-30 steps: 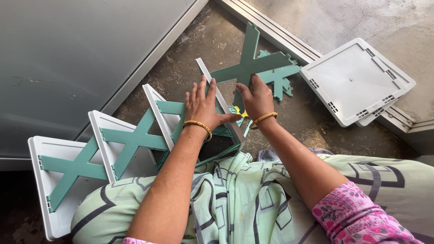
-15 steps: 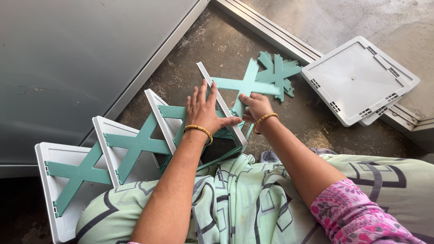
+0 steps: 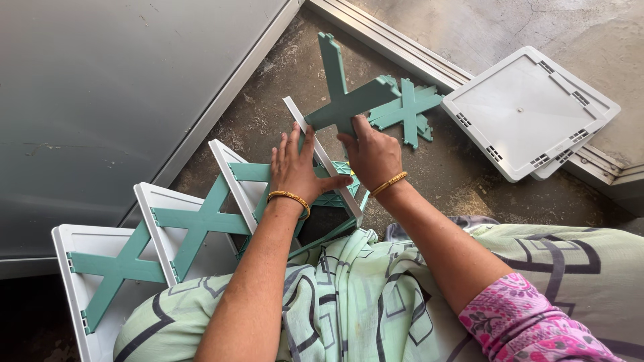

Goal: The person assembles a stack of white plastic trays with teal cross-shaped supports. They remove individual trays from the stack, detach the teal supports, and place them on the floor. The person then reattaches the supports to the trays and restacks them.

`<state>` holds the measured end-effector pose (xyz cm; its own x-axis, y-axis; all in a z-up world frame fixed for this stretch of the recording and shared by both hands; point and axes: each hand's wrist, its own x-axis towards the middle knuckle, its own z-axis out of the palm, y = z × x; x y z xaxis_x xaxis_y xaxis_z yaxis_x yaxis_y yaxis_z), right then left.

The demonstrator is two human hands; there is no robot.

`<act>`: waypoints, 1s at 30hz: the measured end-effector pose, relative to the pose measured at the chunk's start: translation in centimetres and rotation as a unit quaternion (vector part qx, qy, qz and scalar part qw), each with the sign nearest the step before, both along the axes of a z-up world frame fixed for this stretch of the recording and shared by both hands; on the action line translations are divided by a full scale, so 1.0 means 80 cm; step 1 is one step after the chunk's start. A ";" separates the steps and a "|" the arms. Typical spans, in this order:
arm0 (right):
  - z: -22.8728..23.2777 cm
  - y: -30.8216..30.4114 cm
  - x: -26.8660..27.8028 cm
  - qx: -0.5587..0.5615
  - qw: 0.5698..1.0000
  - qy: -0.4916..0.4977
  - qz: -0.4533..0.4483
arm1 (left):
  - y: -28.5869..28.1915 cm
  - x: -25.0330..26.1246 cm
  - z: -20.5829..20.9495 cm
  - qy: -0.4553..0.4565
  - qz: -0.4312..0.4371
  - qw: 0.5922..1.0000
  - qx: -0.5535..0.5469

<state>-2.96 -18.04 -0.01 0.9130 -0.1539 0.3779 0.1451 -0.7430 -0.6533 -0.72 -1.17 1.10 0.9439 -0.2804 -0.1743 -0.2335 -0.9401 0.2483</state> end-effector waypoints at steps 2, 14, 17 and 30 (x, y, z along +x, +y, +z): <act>-0.011 -0.004 0.003 0.074 0.997 0.005 0.001 | 0.001 0.000 -0.002 -0.002 -0.001 1.000 0.003; -0.067 -0.019 0.017 0.601 0.737 0.307 -0.017 | 0.001 -0.003 -0.005 -0.014 0.001 1.000 -0.012; -0.033 -0.023 0.026 0.365 0.917 0.159 -0.022 | 0.001 -0.001 -0.002 -0.018 -0.006 1.000 -0.015; -0.007 -0.102 0.032 0.512 0.844 0.146 -0.065 | 0.004 -0.004 -0.001 -0.011 -0.001 1.000 -0.027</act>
